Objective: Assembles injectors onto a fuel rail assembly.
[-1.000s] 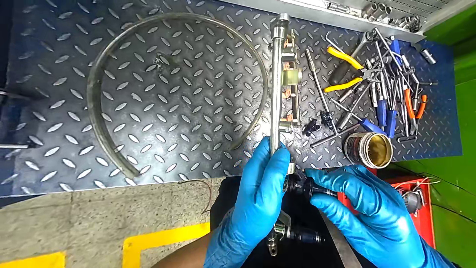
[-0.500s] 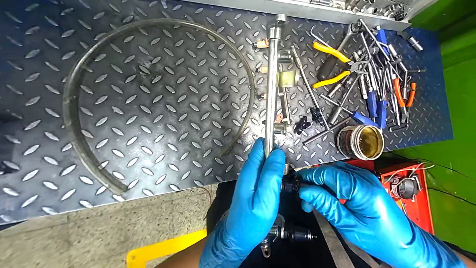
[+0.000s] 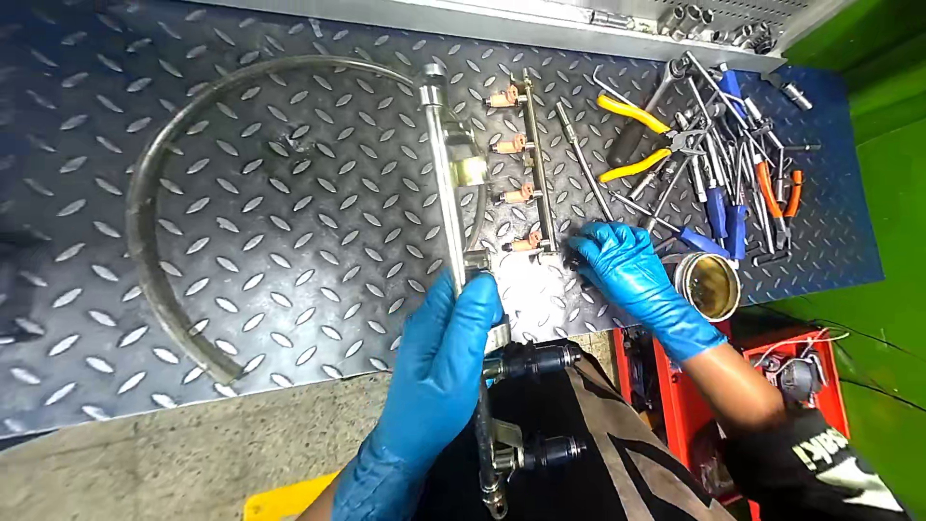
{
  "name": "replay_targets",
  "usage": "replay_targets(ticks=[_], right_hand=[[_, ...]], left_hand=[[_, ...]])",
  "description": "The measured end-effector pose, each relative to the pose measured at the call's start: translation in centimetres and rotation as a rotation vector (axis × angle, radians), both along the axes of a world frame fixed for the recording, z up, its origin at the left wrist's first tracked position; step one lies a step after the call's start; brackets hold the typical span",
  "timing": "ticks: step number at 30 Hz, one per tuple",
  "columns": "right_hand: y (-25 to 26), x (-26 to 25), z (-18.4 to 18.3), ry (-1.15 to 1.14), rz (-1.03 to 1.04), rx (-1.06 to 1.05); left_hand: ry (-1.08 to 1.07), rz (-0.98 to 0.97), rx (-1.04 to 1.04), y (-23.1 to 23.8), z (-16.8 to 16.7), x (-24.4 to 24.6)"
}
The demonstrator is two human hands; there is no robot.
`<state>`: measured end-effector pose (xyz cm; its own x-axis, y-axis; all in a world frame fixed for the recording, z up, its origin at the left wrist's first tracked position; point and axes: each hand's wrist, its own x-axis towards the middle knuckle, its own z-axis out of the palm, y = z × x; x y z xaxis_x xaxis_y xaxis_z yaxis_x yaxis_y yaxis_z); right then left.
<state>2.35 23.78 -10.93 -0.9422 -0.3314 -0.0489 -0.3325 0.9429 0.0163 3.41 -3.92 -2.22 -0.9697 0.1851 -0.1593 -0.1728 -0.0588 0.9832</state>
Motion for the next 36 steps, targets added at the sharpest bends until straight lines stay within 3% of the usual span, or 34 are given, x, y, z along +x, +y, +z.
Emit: replay_targets(ticks=[5,7,9,12,15,23,29,36], right_hand=[[1.1,-1.0,0.6,0.071,0.122,-0.064],[0.3,-0.2,2.4,0.131,0.033,-0.333],[-1.8,1.0,5.2,0.145,-0.064,-0.788],[-5.4,2.2,9.6,0.063,-0.045,-1.368],[-7.2,2.2,11.3,0.015,0.076,-1.584],[-6.6,1.5,11.8,0.063,0.149,-1.481],[-6.4,2.0,12.0,0.104,0.094,-1.448],[-5.4,1.3,13.3,0.227,0.194,-1.116]], left_hand=[[0.063,-0.045,0.009,-0.4,0.3,-0.7],[0.114,-0.096,0.021,-0.8,0.3,-0.9],[0.102,-0.135,0.035,-0.7,0.5,-0.9],[0.059,-0.163,0.130,-0.2,0.5,-0.9],[0.064,-0.185,0.210,0.2,0.4,-0.8],[0.083,-0.221,0.227,0.7,0.8,-1.0],[0.142,-0.258,0.152,1.0,1.3,-1.4],[0.168,-0.294,0.114,1.3,1.5,-1.9]])
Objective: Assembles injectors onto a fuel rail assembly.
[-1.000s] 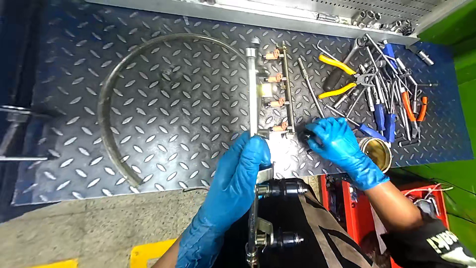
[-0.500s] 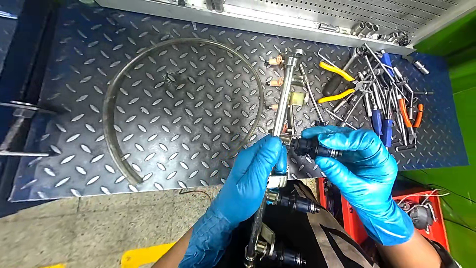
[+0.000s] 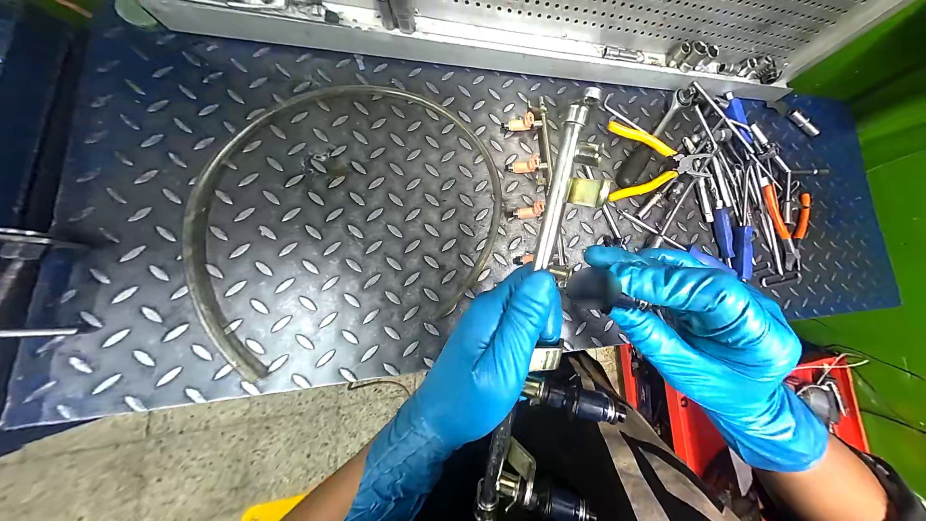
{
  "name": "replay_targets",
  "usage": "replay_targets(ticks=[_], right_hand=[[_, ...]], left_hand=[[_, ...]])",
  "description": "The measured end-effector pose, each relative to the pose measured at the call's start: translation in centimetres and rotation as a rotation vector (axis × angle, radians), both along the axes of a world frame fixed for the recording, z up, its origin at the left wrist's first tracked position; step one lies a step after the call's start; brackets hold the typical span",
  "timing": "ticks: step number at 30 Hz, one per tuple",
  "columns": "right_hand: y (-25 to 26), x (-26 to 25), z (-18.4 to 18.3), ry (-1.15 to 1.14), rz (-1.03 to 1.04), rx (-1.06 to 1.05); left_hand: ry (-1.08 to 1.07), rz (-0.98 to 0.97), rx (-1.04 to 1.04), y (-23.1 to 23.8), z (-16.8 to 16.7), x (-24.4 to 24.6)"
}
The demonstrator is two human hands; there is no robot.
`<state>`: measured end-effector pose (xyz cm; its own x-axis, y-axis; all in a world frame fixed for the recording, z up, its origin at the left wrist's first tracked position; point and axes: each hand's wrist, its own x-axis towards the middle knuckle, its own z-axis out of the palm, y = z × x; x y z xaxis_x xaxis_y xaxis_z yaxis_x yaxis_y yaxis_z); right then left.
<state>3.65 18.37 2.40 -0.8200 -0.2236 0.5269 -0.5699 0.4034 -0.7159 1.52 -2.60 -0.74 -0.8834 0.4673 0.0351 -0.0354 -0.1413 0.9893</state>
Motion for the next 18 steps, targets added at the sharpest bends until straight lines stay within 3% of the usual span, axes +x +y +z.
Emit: replay_targets(ticks=[6,15,18], right_hand=[[-0.3,-1.1,-0.6,-0.021,0.079,-0.113],[-1.4,-1.0,-1.7,0.124,0.029,0.134],[-1.3,-0.9,-2.1,0.094,0.037,0.120]], left_hand=[[-0.020,0.048,-0.059,-0.4,0.4,-1.2],[-0.096,0.189,-0.128,0.1,1.0,-1.6],[-0.132,0.194,-0.113,0.1,0.9,-1.6]])
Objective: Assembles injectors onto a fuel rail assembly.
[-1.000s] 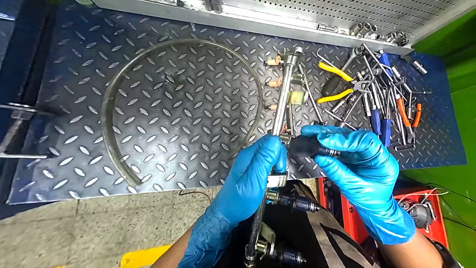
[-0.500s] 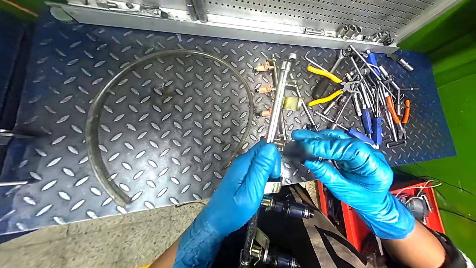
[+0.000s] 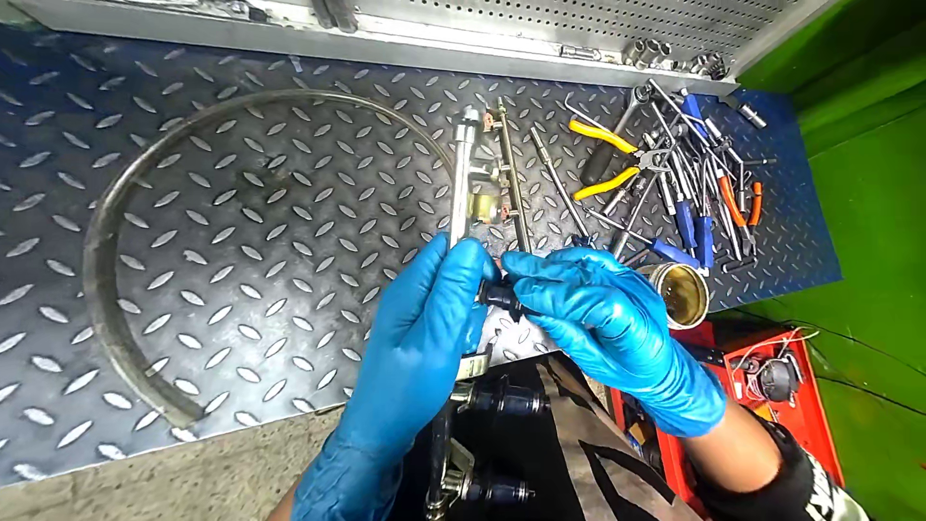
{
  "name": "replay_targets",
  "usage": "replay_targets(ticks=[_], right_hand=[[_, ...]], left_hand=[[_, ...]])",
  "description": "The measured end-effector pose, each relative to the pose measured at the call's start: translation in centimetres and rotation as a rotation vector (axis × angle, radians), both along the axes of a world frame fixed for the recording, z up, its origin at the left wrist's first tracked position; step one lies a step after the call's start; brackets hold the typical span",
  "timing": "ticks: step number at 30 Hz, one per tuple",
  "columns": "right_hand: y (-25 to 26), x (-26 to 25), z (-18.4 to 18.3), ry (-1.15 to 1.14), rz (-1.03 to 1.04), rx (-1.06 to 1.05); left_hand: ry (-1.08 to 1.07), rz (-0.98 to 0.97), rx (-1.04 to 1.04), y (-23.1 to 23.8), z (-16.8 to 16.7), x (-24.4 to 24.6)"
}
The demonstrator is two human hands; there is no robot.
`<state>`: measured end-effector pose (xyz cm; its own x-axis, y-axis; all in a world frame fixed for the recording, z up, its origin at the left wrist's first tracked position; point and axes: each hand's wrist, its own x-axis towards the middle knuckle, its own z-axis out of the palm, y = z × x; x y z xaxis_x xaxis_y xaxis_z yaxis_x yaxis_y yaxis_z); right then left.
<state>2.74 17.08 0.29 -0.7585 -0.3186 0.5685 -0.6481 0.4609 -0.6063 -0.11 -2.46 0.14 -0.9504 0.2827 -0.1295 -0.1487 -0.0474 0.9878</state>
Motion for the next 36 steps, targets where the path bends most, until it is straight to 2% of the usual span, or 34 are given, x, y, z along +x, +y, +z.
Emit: replay_targets(ticks=[2,4,7,10,13,16,18,21,23,24,26,28,36], right_hand=[[1.9,0.3,-0.2,-0.150,-0.044,-0.055],[5.9,0.5,-0.7,-0.270,-0.250,-0.003],[10.2,0.5,-3.5,-0.469,-0.634,0.417],[9.1,0.4,-7.2,-0.665,-0.731,0.718],[7.8,-0.1,-10.2,-0.739,-0.808,0.812],[7.9,0.3,-11.4,-0.591,-0.824,0.757],[7.9,0.2,-11.0,-0.533,-0.823,0.613],[6.0,0.0,-6.3,-0.469,-0.723,0.161],[3.9,-0.4,-1.8,-0.316,-0.511,-0.115],[2.9,-0.6,0.2,-0.257,-0.410,-0.180],[1.6,-1.0,3.0,-0.179,-0.281,-0.174],[0.9,-1.3,4.1,-0.131,-0.255,-0.117],[0.3,-1.5,4.6,-0.092,-0.238,-0.081]], left_hand=[[-0.009,0.031,0.023,-0.5,0.0,0.3],[-0.015,0.100,0.044,-1.4,0.0,0.3],[-0.115,0.197,0.088,-2.5,0.0,0.4],[-0.174,0.195,0.116,-3.2,-0.1,0.2],[-0.190,0.171,0.147,-3.5,-0.4,0.6],[-0.173,0.110,0.194,-4.0,-1.7,1.0],[-0.201,0.092,0.230,-3.5,-1.2,0.9],[-0.229,0.040,0.268,-3.0,-0.8,0.9],[-0.214,0.013,0.280,-2.6,-0.9,1.0],[-0.204,0.005,0.283,-2.4,-0.8,1.1],[-0.177,-0.021,0.288,-2.2,-0.7,1.3],[-0.151,-0.044,0.299,-2.0,-0.6,1.4],[-0.081,-0.118,0.227,-1.8,-0.3,1.5]])
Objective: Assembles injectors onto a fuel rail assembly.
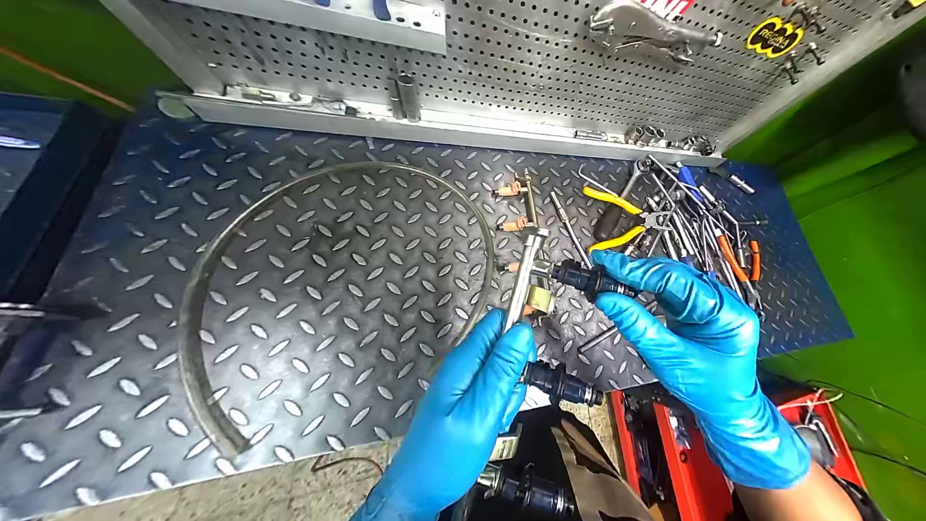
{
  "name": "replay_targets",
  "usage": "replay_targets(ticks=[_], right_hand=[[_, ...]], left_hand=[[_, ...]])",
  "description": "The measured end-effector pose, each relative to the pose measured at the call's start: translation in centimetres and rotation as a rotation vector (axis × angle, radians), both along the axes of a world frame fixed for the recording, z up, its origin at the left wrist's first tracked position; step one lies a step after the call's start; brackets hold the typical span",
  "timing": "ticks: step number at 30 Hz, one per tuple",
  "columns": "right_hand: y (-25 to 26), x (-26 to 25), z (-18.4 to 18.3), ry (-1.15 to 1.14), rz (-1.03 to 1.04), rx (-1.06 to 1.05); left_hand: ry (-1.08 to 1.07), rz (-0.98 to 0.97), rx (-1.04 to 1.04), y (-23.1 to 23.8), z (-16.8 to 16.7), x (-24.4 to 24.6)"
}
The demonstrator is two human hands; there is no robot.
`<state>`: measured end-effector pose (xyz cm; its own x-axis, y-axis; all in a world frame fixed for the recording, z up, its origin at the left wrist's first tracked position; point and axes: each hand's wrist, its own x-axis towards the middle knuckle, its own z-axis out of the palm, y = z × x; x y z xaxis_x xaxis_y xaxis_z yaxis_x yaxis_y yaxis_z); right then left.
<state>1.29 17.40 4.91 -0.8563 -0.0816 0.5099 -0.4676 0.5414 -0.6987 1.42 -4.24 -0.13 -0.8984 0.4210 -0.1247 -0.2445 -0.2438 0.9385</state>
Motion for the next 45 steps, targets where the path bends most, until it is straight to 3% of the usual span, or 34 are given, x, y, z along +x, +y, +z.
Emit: replay_targets(ticks=[7,16,19,21,24,27,31,33,36,37,41,45], right_hand=[[-0.4,0.6,-0.1,-0.059,-0.020,-0.106],[-0.2,-0.5,0.0,-0.031,0.068,-0.085],[1.2,-1.0,1.0,-0.138,0.044,-0.098],[2.5,-0.8,-0.1,-0.225,-0.147,-0.148],[3.0,-1.6,-6.5,-0.494,-0.418,-0.071],[1.9,-3.2,-11.9,-0.748,-0.468,0.162],[1.1,-7.6,-13.7,-0.812,-0.465,0.270],[0.9,-11.1,-14.0,-0.961,-0.459,0.402],[0.8,-14.0,-14.5,-1.083,-0.404,0.509],[1.0,-14.3,-14.8,-1.078,-0.386,0.497],[1.8,-13.2,-15.3,-0.948,-0.297,0.279],[1.2,-11.1,-11.4,-0.799,-0.074,0.164]], left_hand=[[0.086,-0.062,-0.157,-0.3,0.0,-0.2],[0.102,-0.071,-0.116,-0.6,0.5,-0.5],[0.074,0.110,-0.039,-2.0,0.6,-0.7],[0.024,0.321,-0.013,-4.2,0.2,-1.1],[-0.128,0.553,0.029,-7.0,-1.2,-1.3],[-0.229,0.595,0.074,-8.1,-2.5,0.2],[-0.179,0.526,0.201,-8.5,-4.9,3.6],[-0.158,0.501,0.193,-8.5,-5.1,5.2],[-0.268,0.585,0.075,-7.7,-0.9,6.1],[-0.316,0.645,0.044,-7.3,0.3,6.4],[-0.147,0.852,0.113,-7.0,-3.4,11.5],[-0.093,1.072,0.277,-3.8,-4.4,17.6]])
